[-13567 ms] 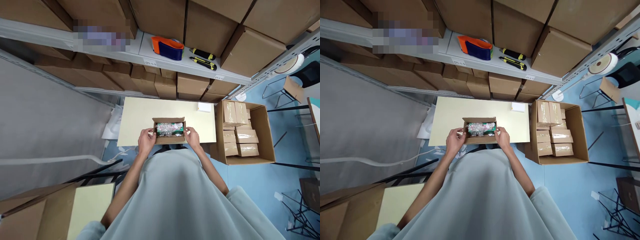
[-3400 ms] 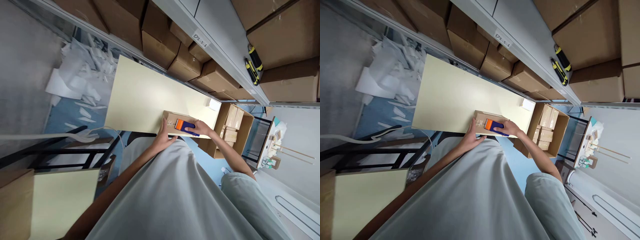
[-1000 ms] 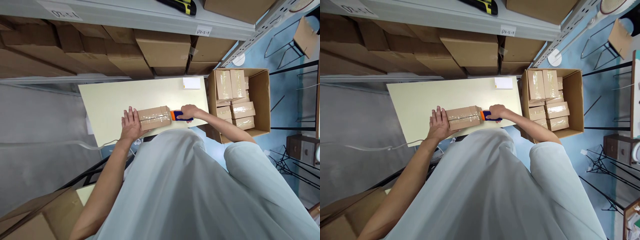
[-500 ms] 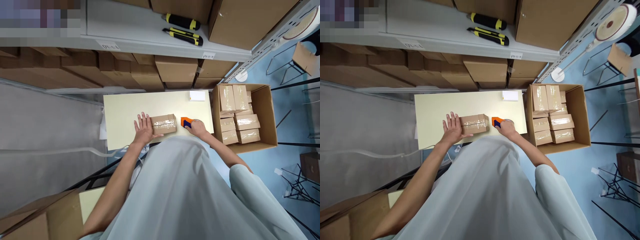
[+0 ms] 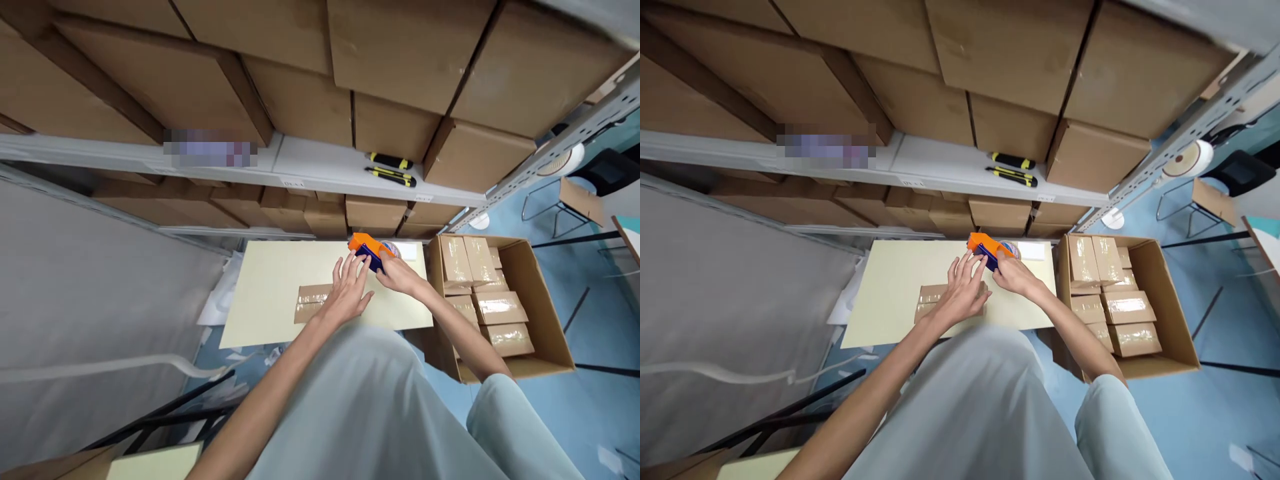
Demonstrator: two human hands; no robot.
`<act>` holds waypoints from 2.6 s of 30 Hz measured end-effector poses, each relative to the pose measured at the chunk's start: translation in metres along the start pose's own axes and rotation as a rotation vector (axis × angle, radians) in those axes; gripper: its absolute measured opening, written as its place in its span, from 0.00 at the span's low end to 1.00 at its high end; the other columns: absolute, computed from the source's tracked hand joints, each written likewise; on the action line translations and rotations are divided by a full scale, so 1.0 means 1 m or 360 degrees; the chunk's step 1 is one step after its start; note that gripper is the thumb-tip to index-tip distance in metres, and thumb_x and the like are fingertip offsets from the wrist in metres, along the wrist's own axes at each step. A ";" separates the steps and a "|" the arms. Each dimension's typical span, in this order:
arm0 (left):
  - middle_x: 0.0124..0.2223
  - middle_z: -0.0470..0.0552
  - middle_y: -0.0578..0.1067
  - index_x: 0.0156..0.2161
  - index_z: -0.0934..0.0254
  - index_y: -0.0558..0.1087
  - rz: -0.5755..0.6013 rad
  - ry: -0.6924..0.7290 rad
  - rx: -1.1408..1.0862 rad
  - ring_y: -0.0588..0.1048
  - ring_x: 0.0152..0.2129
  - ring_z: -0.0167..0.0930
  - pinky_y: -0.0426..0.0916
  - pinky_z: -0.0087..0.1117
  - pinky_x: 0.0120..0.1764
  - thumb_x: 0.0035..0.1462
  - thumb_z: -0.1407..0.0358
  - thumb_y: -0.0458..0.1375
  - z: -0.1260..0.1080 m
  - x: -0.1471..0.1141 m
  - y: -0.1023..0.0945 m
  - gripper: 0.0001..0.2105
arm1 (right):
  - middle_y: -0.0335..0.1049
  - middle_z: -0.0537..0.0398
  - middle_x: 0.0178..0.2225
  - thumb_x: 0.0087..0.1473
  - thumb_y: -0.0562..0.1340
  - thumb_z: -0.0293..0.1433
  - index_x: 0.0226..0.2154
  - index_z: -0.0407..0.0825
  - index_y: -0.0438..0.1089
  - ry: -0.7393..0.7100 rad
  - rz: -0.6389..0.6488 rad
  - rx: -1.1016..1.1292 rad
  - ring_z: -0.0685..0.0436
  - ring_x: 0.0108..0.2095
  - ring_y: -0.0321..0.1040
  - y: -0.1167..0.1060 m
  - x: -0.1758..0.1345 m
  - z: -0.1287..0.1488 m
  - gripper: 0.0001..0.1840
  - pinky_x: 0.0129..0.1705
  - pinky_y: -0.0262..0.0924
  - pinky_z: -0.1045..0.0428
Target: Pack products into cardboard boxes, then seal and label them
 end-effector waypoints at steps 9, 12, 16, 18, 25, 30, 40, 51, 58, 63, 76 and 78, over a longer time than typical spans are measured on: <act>0.80 0.77 0.54 0.81 0.73 0.50 -0.0412 -0.0207 0.0228 0.44 0.81 0.58 0.47 0.65 0.76 0.64 0.58 0.64 0.069 0.090 -0.090 0.47 | 0.78 0.32 0.59 0.71 0.52 0.25 0.66 0.41 0.63 -0.0420 -0.0496 -0.0279 0.30 0.63 0.73 -0.121 0.111 0.068 0.24 0.70 0.60 0.39; 0.81 0.77 0.53 0.80 0.72 0.53 -0.0436 -0.0307 0.0240 0.46 0.80 0.60 0.50 0.65 0.75 0.62 0.58 0.65 0.095 0.126 -0.112 0.47 | 0.79 0.35 0.58 0.71 0.52 0.25 0.65 0.43 0.66 -0.0333 -0.0547 -0.0403 0.32 0.63 0.74 -0.154 0.144 0.089 0.23 0.69 0.60 0.41; 0.82 0.74 0.51 0.80 0.69 0.55 -0.0360 -0.0425 0.0243 0.46 0.80 0.59 0.50 0.67 0.75 0.60 0.60 0.65 0.127 0.166 -0.127 0.47 | 0.74 0.37 0.66 0.73 0.54 0.28 0.63 0.46 0.70 -0.0141 -0.0537 -0.0527 0.35 0.68 0.69 -0.180 0.178 0.103 0.21 0.69 0.61 0.43; 0.82 0.73 0.52 0.80 0.68 0.56 -0.0313 -0.0447 0.0224 0.46 0.81 0.58 0.50 0.67 0.75 0.60 0.60 0.65 0.136 0.176 -0.126 0.46 | 0.74 0.38 0.67 0.72 0.55 0.28 0.63 0.47 0.71 -0.0090 -0.0540 -0.0560 0.35 0.68 0.69 -0.182 0.189 0.105 0.21 0.69 0.61 0.43; 0.82 0.69 0.54 0.79 0.69 0.58 -0.0294 -0.0447 0.0213 0.48 0.81 0.56 0.49 0.63 0.77 0.63 0.58 0.62 0.140 0.149 -0.096 0.42 | 0.71 0.33 0.69 0.68 0.54 0.23 0.71 0.42 0.66 -0.0084 -0.0630 -0.0542 0.35 0.69 0.67 -0.174 0.202 0.092 0.31 0.74 0.54 0.40; 0.80 0.73 0.56 0.78 0.73 0.59 -0.0247 -0.0683 0.0146 0.50 0.80 0.55 0.50 0.61 0.76 0.68 0.54 0.56 0.169 0.065 -0.060 0.39 | 0.61 0.29 0.74 0.72 0.49 0.28 0.75 0.37 0.60 -0.0248 -0.1106 -0.0317 0.31 0.75 0.57 -0.136 0.167 0.067 0.34 0.78 0.48 0.36; 0.77 0.83 0.60 0.76 0.84 0.55 -0.0180 -0.1368 -0.0356 0.60 0.77 0.55 0.55 0.56 0.76 0.72 0.43 0.51 0.164 -0.136 0.062 0.45 | 0.52 0.32 0.80 0.78 0.45 0.37 0.78 0.38 0.56 -0.0104 -0.0418 0.0175 0.32 0.81 0.49 0.148 0.034 -0.006 0.35 0.80 0.50 0.33; 0.82 0.82 0.45 0.80 0.81 0.46 -0.0287 -0.1359 -0.0145 0.47 0.80 0.60 0.46 0.59 0.78 0.59 0.32 0.64 0.113 -0.116 0.094 0.63 | 0.31 0.35 0.84 0.77 0.53 0.45 0.83 0.41 0.37 -0.0060 -0.0512 0.0272 0.31 0.84 0.25 0.209 0.054 0.007 0.45 0.82 0.38 0.28; 0.81 0.80 0.50 0.81 0.77 0.45 -0.0283 -0.1543 -0.0342 0.54 0.78 0.60 0.54 0.57 0.77 0.50 0.35 0.74 0.139 -0.126 0.099 0.69 | 0.19 0.34 0.84 0.71 0.58 0.60 0.82 0.41 0.24 0.0199 -0.0568 0.1030 0.31 0.84 0.22 0.238 0.063 -0.022 0.63 0.83 0.36 0.31; 0.67 0.71 0.77 0.74 0.69 0.64 -0.0198 -0.1785 -0.0819 0.77 0.64 0.53 0.71 0.53 0.68 0.55 0.45 0.74 0.177 -0.143 0.103 0.50 | 0.24 0.45 0.85 0.68 0.49 0.70 0.83 0.49 0.23 0.0466 -0.0421 0.1691 0.36 0.85 0.29 0.266 0.067 -0.032 0.64 0.84 0.33 0.36; 0.59 0.67 0.83 0.60 0.67 0.75 -0.0200 -0.1619 -0.0965 0.82 0.58 0.48 0.74 0.51 0.65 0.58 0.40 0.69 0.183 -0.137 0.095 0.36 | 0.25 0.52 0.85 0.64 0.35 0.75 0.84 0.47 0.30 0.0620 -0.0325 0.1891 0.42 0.85 0.24 0.261 0.068 -0.042 0.65 0.84 0.23 0.40; 0.64 0.71 0.79 0.65 0.70 0.72 -0.0296 -0.1684 -0.0915 0.79 0.63 0.50 0.71 0.51 0.68 0.60 0.40 0.68 0.184 -0.142 0.094 0.40 | 0.25 0.53 0.85 0.63 0.36 0.75 0.84 0.46 0.31 0.0642 -0.0338 0.1864 0.42 0.85 0.24 0.254 0.057 -0.050 0.66 0.84 0.22 0.42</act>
Point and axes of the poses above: each hand's wrist, its own x-axis towards the middle knuckle, its own y-axis out of the palm, z = x × y, the point moved 4 cm from there along x, towards the middle knuckle
